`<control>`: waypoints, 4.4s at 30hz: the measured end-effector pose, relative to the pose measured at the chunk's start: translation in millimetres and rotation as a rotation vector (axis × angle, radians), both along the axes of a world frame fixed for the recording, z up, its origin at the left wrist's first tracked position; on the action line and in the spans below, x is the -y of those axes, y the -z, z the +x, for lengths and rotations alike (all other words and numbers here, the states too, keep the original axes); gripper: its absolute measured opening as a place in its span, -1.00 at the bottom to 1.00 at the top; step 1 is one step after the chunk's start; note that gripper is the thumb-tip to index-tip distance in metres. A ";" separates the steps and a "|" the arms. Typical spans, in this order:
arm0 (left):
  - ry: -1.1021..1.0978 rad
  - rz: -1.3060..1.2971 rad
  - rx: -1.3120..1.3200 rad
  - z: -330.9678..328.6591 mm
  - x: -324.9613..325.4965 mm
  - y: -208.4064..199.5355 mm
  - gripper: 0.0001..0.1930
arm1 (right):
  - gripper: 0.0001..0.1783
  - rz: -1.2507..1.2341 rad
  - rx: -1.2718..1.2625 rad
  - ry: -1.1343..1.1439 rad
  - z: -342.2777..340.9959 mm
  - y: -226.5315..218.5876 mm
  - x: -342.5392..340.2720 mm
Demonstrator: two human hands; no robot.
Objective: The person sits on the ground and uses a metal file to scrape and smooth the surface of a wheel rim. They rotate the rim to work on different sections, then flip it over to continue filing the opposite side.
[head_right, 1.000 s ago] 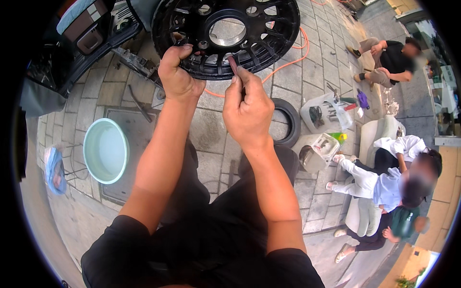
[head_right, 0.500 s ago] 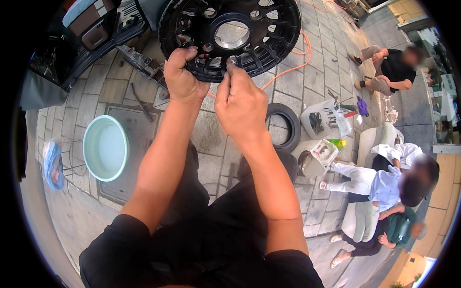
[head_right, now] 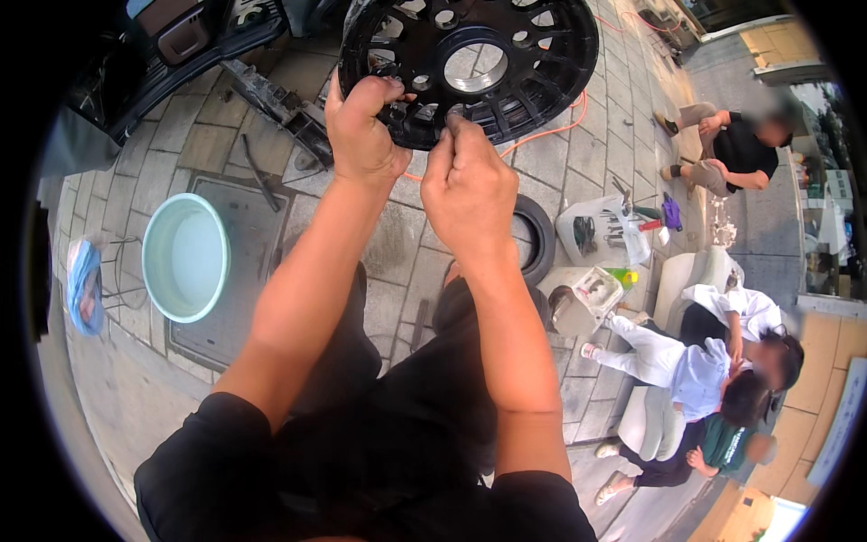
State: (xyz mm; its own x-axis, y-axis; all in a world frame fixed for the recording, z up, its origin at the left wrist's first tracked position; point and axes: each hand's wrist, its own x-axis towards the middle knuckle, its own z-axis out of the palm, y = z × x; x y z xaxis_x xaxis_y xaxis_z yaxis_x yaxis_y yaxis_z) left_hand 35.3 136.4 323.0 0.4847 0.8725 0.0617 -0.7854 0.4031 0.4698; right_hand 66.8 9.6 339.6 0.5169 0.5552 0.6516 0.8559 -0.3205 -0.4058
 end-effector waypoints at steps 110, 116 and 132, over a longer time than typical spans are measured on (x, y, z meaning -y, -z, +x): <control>-0.009 0.025 -0.186 19.5 -4.1 13.7 -0.85 | -0.75 -0.049 -0.101 -0.015 16.8 22.4 11.4; 0.019 0.023 -0.178 19.5 1.6 18.1 -0.80 | -0.77 0.010 -0.126 -0.055 14.1 31.3 23.5; 0.037 0.120 -0.160 16.4 9.1 5.4 -0.59 | -0.69 -0.202 0.232 -0.100 37.6 20.8 25.7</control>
State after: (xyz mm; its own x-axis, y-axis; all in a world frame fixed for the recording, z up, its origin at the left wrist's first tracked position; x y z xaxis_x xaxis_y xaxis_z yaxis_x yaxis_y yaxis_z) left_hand 51.7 127.3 317.6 0.5286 0.8447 0.0839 -0.6824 0.3640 0.6339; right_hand 104.4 -16.1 318.9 0.3038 0.7258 0.6172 0.9495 -0.2841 -0.1334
